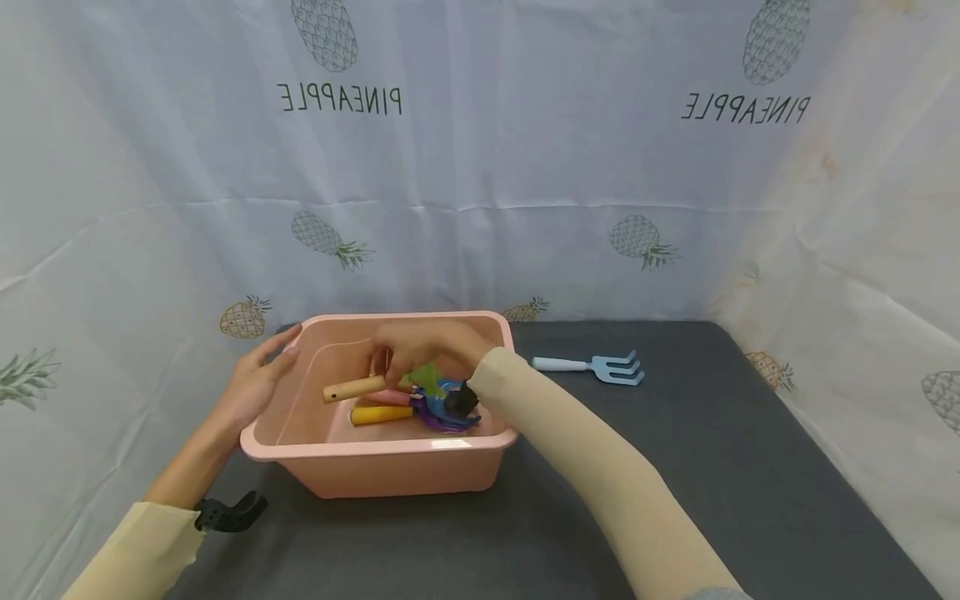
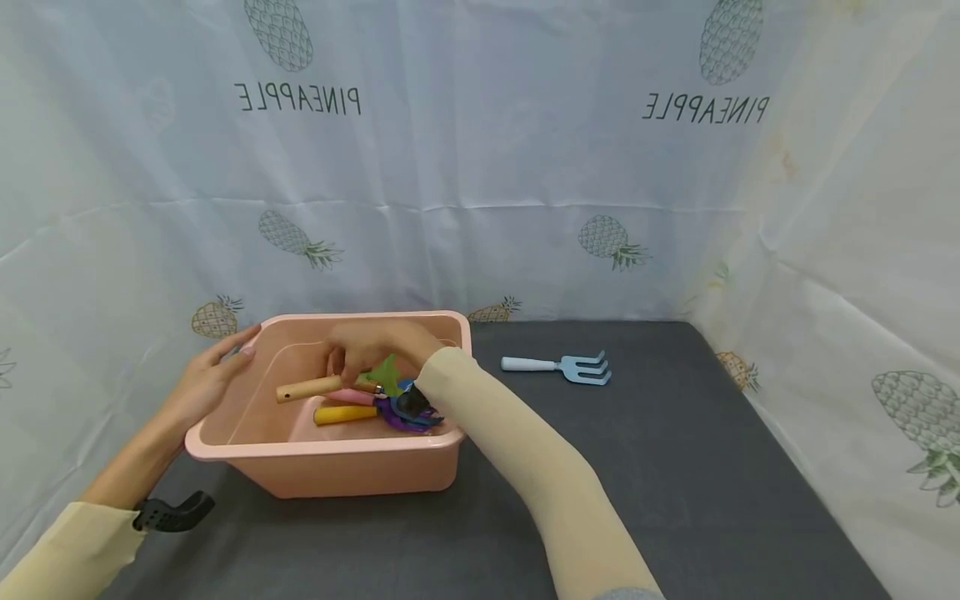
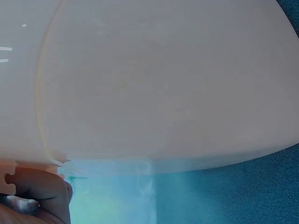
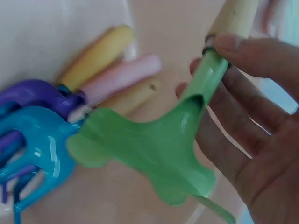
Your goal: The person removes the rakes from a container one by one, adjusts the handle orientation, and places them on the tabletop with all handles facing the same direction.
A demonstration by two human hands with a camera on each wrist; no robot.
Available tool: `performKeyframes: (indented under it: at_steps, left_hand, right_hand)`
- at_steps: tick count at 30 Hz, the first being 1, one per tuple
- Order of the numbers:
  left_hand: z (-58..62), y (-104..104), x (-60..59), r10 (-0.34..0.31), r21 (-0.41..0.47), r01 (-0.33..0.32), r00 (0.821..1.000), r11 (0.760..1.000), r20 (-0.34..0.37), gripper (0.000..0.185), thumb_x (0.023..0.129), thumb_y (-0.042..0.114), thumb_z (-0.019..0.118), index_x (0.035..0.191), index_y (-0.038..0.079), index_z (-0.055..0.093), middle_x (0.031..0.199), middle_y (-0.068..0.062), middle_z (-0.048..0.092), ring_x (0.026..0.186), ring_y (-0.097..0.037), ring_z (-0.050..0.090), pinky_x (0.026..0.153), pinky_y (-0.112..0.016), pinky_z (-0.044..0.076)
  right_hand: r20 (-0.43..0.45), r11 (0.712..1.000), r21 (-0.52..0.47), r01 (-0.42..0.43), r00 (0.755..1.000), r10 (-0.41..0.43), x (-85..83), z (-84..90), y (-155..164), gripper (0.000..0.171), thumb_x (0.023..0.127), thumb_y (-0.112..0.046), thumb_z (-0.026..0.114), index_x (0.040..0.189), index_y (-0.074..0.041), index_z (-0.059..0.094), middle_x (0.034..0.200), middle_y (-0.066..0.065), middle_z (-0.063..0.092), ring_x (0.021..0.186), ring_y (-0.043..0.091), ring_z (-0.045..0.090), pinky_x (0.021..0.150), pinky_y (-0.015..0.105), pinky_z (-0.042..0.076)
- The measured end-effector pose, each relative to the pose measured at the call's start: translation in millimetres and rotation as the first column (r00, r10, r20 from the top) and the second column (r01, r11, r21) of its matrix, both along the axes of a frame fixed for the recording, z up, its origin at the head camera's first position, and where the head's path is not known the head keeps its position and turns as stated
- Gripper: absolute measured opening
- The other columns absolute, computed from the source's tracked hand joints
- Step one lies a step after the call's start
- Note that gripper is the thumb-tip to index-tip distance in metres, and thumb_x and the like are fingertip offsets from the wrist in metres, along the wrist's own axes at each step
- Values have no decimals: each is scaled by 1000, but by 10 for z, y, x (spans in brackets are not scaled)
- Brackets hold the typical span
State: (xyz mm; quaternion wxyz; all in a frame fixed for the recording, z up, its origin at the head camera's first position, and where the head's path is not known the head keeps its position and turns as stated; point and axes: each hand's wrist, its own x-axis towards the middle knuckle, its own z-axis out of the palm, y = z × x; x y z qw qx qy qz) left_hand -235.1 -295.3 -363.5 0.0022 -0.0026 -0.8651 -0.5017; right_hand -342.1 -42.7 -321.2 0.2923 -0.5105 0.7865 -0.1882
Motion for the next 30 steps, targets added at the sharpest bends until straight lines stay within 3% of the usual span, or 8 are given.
performKeyframes:
  at_steps: [4, 7, 8, 15, 18, 22, 25, 30]
  left_hand:
    - [3, 12, -16, 3, 0, -3, 1000, 1000, 4, 61, 113, 44, 36, 167, 19, 20, 166, -25, 30, 143, -40, 47, 81, -6, 49]
    - [2, 12, -14, 12, -11, -12, 1000, 1000, -7, 62, 112, 43, 38, 166, 17, 22, 165, -26, 31, 123, -12, 63, 81, -6, 49]
    - [0, 10, -9, 14, -12, -14, 1000, 1000, -10, 62, 112, 43, 39, 166, 16, 23, 165, -27, 31, 116, -1, 62, 81, -6, 49]
    - [-4, 14, 0, 11, -12, -11, 1000, 1000, -16, 62, 112, 42, 39, 166, 16, 23, 168, -25, 27, 117, -2, 63, 81, -5, 49]
    - [-1, 10, 3, 13, 1, -13, 1000, 1000, -11, 63, 112, 43, 41, 166, 17, 23, 167, -25, 28, 103, 19, 51, 81, -7, 50]
    - [3, 17, 24, 11, -13, -11, 1000, 1000, -11, 63, 112, 46, 39, 166, 19, 23, 168, -24, 27, 130, -17, 59, 81, -6, 49]
    - [5, 21, 36, 6, -16, -6, 1000, 1000, -14, 64, 112, 47, 38, 166, 19, 22, 169, -24, 25, 145, -44, 43, 80, -5, 48]
    - [5, 1, 33, 3, -14, -3, 1000, 1000, -12, 64, 111, 47, 40, 166, 19, 23, 170, -22, 22, 142, -37, 48, 81, -5, 48]
  right_hand:
    - [2, 999, -49, -3, 1000, 3, 8, 107, 90, 30, 91, -1, 72, 119, -12, 75, 110, 4, 75, 102, 15, 68, 87, 23, 58]
    - [-24, 997, -77, 0, 1000, -2, 32, 215, 169, 31, 91, 0, 73, 119, -11, 75, 111, 7, 76, 100, 16, 71, 89, 24, 57]
    - [-44, 997, -82, 0, 999, -4, 43, 258, 198, 32, 90, 0, 74, 120, -11, 74, 111, 7, 76, 99, 16, 72, 90, 23, 57]
    - [-136, 991, -128, -22, 991, 4, 151, 626, 456, 33, 92, -4, 74, 125, -10, 72, 116, 8, 74, 100, 13, 72, 92, 24, 56]
    - [-190, 989, -141, -36, 982, 9, 180, 776, 575, 33, 92, -5, 74, 125, -10, 72, 116, 7, 74, 101, 12, 72, 94, 24, 55]
    - [-249, 986, -164, -33, 968, -9, 192, 903, 765, 31, 91, -5, 75, 122, -11, 73, 115, 6, 74, 101, 14, 72, 95, 26, 56]
    - [-276, 984, -176, -21, 961, -28, 195, 960, 927, 30, 91, -6, 76, 120, -12, 73, 114, 6, 74, 102, 14, 71, 95, 30, 57]
    - [-310, 985, -173, 7, 949, -61, 212, 1041, 1194, 30, 92, -5, 75, 121, -12, 73, 114, 6, 73, 103, 17, 70, 95, 34, 58]
